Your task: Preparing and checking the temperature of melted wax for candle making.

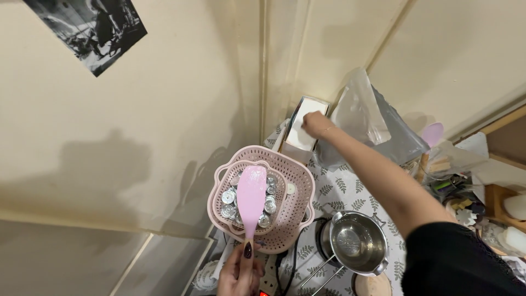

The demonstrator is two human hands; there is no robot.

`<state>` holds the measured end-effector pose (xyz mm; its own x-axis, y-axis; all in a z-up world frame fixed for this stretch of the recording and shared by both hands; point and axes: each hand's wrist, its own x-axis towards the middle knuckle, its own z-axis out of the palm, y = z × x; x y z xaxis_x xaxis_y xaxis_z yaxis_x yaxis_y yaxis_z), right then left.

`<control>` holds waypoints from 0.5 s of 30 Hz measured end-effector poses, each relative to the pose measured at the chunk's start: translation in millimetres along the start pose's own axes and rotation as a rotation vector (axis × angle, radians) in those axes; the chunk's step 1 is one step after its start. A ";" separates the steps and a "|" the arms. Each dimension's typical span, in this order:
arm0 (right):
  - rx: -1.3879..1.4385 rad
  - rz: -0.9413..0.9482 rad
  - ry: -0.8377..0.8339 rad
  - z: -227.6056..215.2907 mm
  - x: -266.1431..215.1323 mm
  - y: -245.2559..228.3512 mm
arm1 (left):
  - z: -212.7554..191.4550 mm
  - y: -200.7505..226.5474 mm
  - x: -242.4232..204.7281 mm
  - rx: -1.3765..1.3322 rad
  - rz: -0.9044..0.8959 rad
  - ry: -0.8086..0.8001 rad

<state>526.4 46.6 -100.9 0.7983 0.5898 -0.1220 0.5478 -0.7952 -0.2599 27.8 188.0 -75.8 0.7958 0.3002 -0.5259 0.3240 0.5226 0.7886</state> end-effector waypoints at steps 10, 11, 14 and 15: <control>0.153 -0.033 0.796 -166.7 -112.2 -59.3 | 21.6 23.6 -19.3 0.074 0.040 -0.102; 0.288 0.003 0.826 -177.5 -122.7 -65.1 | 27.9 28.7 -22.1 0.105 0.032 -0.078; 0.648 0.096 0.771 -183.6 -158.2 -66.4 | 42.0 36.3 -33.3 0.160 0.016 -0.074; 0.873 0.135 0.680 -183.7 -168.9 -64.2 | 46.7 39.3 -35.0 0.177 0.016 -0.085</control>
<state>402.4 -27.8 112.4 0.9554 0.0936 0.2800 0.2952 -0.3175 -0.9011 36.5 160.8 -11.5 0.8395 0.2353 -0.4897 0.3898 0.3672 0.8445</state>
